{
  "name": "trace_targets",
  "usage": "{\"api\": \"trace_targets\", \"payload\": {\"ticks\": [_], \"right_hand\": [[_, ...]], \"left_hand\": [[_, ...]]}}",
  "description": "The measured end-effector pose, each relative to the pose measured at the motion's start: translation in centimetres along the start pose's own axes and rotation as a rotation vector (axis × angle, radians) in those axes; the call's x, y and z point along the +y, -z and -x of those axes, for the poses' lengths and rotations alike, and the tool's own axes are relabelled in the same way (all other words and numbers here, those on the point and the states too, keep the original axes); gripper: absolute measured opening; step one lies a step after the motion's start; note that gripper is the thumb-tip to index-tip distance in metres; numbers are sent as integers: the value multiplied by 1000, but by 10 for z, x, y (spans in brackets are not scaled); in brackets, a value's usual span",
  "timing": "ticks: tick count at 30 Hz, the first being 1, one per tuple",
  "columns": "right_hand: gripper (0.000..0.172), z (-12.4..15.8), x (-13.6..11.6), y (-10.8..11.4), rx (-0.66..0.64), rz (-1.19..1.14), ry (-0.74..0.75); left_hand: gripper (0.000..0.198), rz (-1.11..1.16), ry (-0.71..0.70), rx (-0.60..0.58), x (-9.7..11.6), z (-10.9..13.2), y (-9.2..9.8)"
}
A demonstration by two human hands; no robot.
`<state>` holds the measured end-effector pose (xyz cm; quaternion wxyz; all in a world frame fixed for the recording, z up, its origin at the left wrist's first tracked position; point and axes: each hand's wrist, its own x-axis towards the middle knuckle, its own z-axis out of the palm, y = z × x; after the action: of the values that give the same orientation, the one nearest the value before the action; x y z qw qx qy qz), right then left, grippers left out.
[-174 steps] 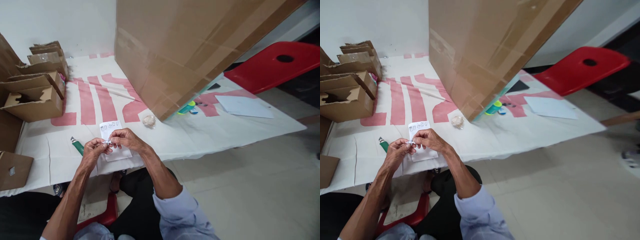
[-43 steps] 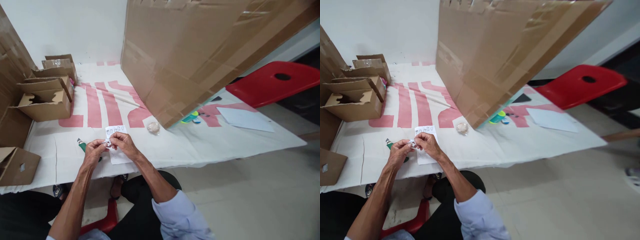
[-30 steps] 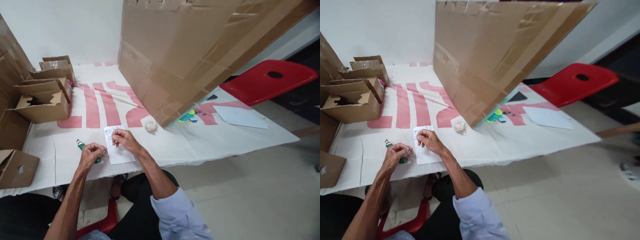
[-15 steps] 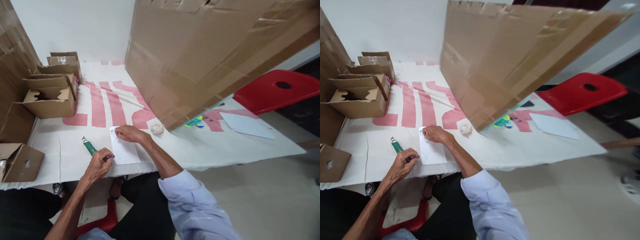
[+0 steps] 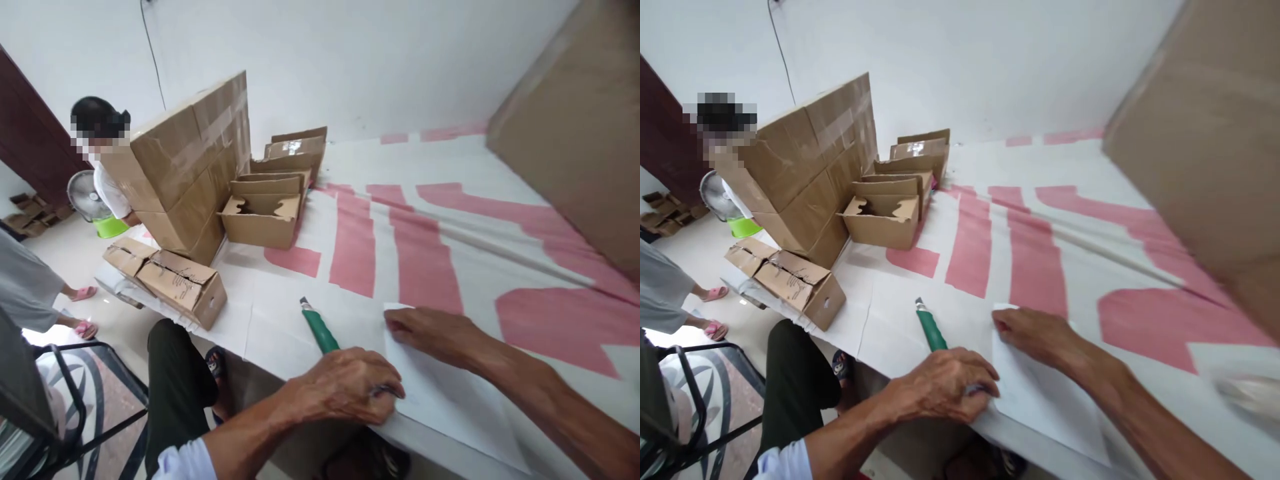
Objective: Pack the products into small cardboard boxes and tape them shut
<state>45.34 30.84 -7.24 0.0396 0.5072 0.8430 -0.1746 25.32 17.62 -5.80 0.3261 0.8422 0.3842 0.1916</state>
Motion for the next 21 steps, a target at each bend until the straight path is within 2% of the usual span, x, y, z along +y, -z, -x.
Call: {"api": "trace_targets", "payload": {"ticks": [2,4,6,9,13,15,17,19,20,21], "right_hand": [[27,9,-19,18,-129,51,23],[25,15,-38,39,-160,129,-22],[25,14,-50,53,-149,142,-80],[30,9,-53,57,-97,123,-150],[27,18,-51,51,-43,93,-174],[28,31,-49,47,40,55,-190],[29,47,-49,41,266,-94,-199],[34,67,-57,30,515,-386,-156],[41,79,-64,21,579,-559,-112],[49,90,-72,11,537,-722,-67]], "left_hand": [[27,-25,-32,-19,6,-1,0],[26,-17,-46,-22,10,-3,2],[27,27,-38,22,9,-7,5],[25,171,4,139,4,-11,9],[13,505,192,280,2,-2,12],[26,684,279,335,1,1,15],[40,817,338,381,-1,2,17],[48,897,386,424,0,3,19],[51,926,408,443,2,5,18],[54,949,427,462,6,8,16]]}}
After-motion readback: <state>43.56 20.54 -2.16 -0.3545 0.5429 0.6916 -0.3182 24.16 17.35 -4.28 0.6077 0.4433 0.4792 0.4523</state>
